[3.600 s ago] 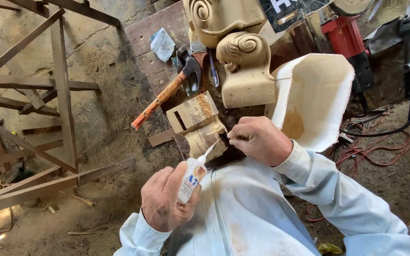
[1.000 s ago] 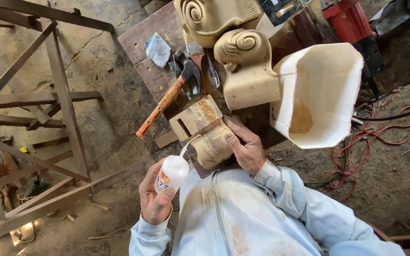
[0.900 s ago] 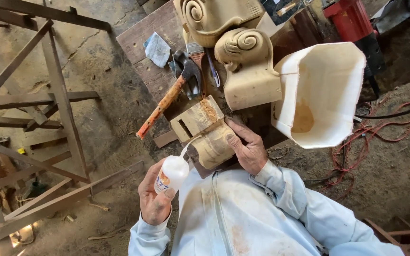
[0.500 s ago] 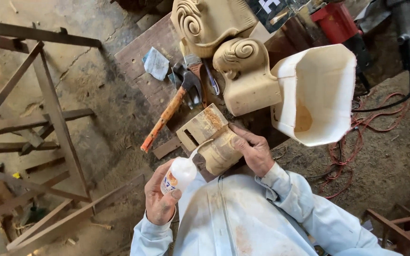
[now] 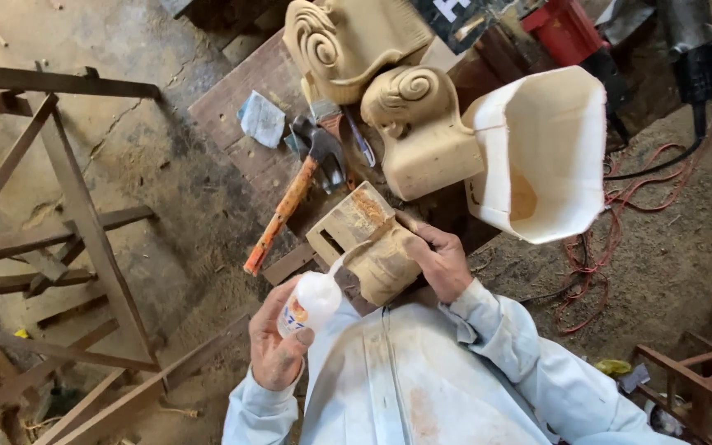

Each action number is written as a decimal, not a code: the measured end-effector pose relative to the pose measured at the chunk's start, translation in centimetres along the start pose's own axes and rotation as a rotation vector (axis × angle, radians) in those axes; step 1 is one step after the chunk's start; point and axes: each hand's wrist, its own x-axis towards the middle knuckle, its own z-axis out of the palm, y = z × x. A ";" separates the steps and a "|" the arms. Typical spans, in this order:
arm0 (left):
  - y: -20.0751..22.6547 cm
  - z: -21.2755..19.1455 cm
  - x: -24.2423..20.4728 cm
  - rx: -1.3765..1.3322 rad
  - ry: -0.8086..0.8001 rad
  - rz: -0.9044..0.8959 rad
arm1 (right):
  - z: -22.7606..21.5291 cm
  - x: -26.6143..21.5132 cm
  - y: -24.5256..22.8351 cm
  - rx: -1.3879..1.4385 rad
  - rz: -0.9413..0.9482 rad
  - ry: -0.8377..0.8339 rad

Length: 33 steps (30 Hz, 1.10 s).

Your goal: Applying wood filler or glue to a carved wooden component and using a hammer to secure a piece into a joint.

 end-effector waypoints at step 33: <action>-1.7 3.0 -5.7 0.117 0.193 0.050 | -1.6 -0.3 7.7 -0.096 -0.616 -0.229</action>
